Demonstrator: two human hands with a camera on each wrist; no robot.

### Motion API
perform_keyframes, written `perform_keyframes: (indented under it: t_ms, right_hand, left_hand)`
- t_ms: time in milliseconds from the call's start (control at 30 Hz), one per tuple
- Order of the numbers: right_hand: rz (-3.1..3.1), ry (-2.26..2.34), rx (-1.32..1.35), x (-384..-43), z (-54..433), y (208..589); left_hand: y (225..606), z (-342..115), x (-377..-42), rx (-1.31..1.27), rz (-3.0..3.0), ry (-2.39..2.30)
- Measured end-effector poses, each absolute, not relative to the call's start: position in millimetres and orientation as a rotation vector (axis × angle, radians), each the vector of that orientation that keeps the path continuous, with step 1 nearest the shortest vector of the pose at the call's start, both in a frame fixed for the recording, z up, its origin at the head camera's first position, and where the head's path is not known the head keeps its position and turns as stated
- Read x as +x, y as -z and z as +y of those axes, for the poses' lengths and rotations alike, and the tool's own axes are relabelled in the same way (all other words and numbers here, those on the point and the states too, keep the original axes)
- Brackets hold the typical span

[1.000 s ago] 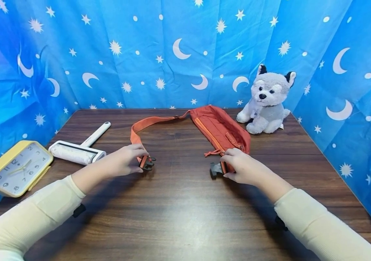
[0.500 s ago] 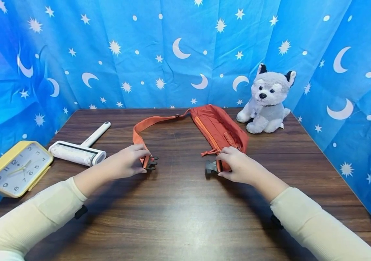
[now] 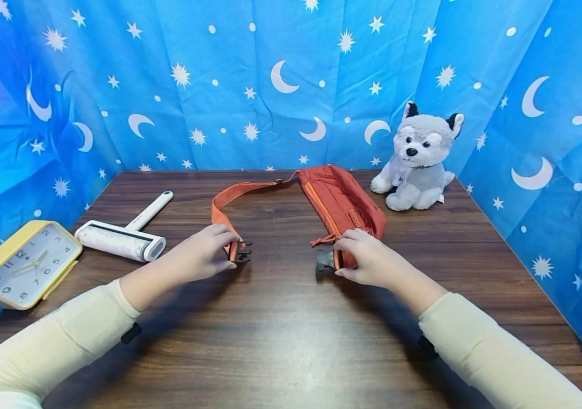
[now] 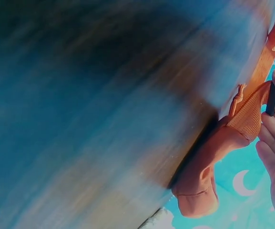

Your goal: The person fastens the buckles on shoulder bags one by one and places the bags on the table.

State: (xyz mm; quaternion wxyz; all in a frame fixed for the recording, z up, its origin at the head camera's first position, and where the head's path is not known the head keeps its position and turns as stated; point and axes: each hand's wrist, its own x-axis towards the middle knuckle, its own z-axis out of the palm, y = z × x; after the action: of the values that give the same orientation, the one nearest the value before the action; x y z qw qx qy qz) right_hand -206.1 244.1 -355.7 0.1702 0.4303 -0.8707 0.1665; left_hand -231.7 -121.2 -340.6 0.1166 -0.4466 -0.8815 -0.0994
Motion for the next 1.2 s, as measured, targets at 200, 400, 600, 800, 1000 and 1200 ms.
perform_keyframes:
  t_ms: [200, 400, 600, 800, 1000, 1200]
  right_hand:
    - [-2.47, -0.485, 1.216, -207, 241, 355]
    - [-2.435, -0.507, 1.23, -208, 237, 352]
    - [-2.417, -0.513, 1.246, -209, 234, 353]
    - [-2.42, -0.522, 1.247, -210, 232, 354]
    - [-2.445, -0.53, 1.239, -209, 232, 354]
    - [-2.44, -0.525, 1.24, -208, 231, 354]
  left_hand:
    - [337, -117, -228, -1.285, -2.599, 0.282]
    - [338, -114, -228, -1.289, -2.582, 0.275]
    - [338, -110, -227, -1.282, -2.6, 0.255]
    - [337, -106, -225, -1.281, -2.61, 0.273]
    - [339, -104, -225, -1.28, -2.614, 0.268]
    - [338, -102, -223, -1.267, -2.623, 0.275]
